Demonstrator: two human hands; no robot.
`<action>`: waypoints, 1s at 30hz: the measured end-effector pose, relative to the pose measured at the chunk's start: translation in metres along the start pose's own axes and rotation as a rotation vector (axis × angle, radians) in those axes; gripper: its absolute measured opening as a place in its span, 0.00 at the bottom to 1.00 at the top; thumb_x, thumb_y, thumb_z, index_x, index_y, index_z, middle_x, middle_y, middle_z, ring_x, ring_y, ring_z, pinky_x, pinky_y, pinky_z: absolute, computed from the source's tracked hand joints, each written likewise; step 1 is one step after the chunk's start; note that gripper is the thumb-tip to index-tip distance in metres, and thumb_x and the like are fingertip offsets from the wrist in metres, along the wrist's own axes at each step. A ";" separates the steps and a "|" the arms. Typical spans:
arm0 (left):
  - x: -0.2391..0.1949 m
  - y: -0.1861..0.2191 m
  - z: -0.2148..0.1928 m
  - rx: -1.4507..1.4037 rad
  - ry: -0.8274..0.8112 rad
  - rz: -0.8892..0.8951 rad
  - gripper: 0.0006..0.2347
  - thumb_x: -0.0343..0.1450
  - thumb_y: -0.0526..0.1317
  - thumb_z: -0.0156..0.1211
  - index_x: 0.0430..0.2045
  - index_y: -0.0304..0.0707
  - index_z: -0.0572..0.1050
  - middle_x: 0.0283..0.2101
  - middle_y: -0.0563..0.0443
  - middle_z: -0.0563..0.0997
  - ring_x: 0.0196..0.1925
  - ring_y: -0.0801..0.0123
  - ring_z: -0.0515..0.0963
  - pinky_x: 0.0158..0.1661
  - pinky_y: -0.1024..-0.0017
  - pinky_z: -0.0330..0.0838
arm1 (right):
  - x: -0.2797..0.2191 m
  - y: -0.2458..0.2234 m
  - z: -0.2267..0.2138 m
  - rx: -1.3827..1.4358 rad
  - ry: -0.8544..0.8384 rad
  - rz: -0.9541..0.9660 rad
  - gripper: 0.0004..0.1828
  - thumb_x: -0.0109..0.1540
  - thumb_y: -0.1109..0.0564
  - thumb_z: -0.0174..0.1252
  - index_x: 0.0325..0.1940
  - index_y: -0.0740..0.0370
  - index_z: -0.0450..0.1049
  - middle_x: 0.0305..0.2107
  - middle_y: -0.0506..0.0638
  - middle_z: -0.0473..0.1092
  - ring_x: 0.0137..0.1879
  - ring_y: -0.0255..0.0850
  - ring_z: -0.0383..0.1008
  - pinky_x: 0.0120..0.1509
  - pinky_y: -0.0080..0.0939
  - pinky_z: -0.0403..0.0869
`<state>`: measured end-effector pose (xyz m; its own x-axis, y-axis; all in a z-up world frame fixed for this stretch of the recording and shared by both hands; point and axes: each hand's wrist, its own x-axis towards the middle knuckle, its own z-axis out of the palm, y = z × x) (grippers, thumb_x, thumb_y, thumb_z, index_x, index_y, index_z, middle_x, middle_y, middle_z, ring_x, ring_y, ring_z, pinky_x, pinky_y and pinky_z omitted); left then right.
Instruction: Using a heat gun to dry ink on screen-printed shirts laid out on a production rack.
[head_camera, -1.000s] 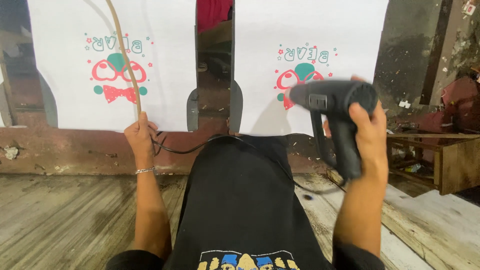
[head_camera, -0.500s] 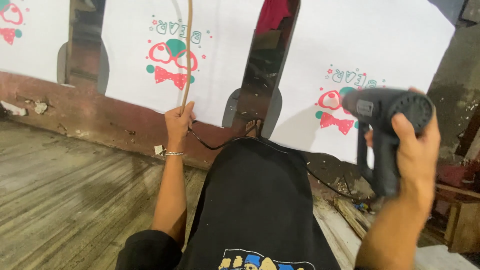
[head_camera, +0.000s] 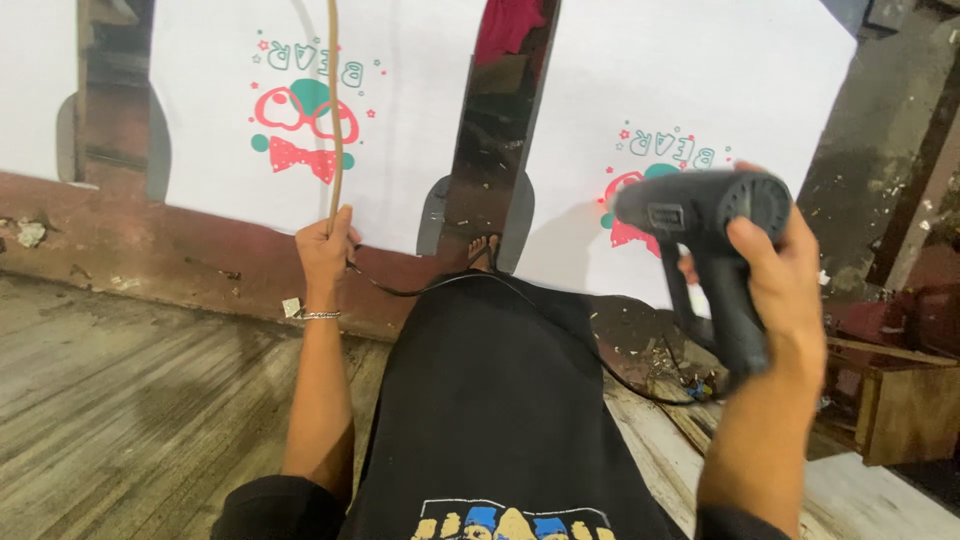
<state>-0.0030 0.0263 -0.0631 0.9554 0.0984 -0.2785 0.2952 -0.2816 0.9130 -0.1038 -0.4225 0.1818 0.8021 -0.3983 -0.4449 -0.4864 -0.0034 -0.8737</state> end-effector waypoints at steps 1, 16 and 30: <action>-0.001 0.000 0.001 -0.001 -0.004 -0.001 0.22 0.77 0.47 0.60 0.11 0.35 0.77 0.08 0.56 0.68 0.12 0.78 0.66 0.25 0.80 0.66 | 0.006 0.004 0.002 -0.001 0.004 0.002 0.40 0.59 0.42 0.60 0.73 0.57 0.62 0.46 0.63 0.70 0.29 0.51 0.75 0.32 0.43 0.78; -0.003 0.006 0.001 -0.020 -0.027 0.042 0.23 0.79 0.46 0.58 0.11 0.35 0.76 0.07 0.55 0.65 0.12 0.77 0.64 0.21 0.79 0.60 | 0.010 0.022 -0.017 0.140 0.170 -0.099 0.33 0.63 0.41 0.63 0.69 0.51 0.63 0.38 0.57 0.72 0.29 0.43 0.76 0.32 0.36 0.79; 0.002 -0.001 0.000 0.102 0.054 -0.034 0.21 0.75 0.47 0.62 0.09 0.39 0.76 0.07 0.59 0.66 0.12 0.80 0.66 0.23 0.79 0.64 | -0.010 0.064 -0.077 -0.083 0.173 0.006 0.31 0.76 0.43 0.49 0.81 0.54 0.62 0.33 0.58 0.67 0.29 0.46 0.71 0.35 0.43 0.76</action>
<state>-0.0012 0.0267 -0.0643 0.9437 0.1596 -0.2897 0.3293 -0.3723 0.8677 -0.1692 -0.4895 0.1455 0.7312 -0.5503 -0.4033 -0.5235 -0.0736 -0.8488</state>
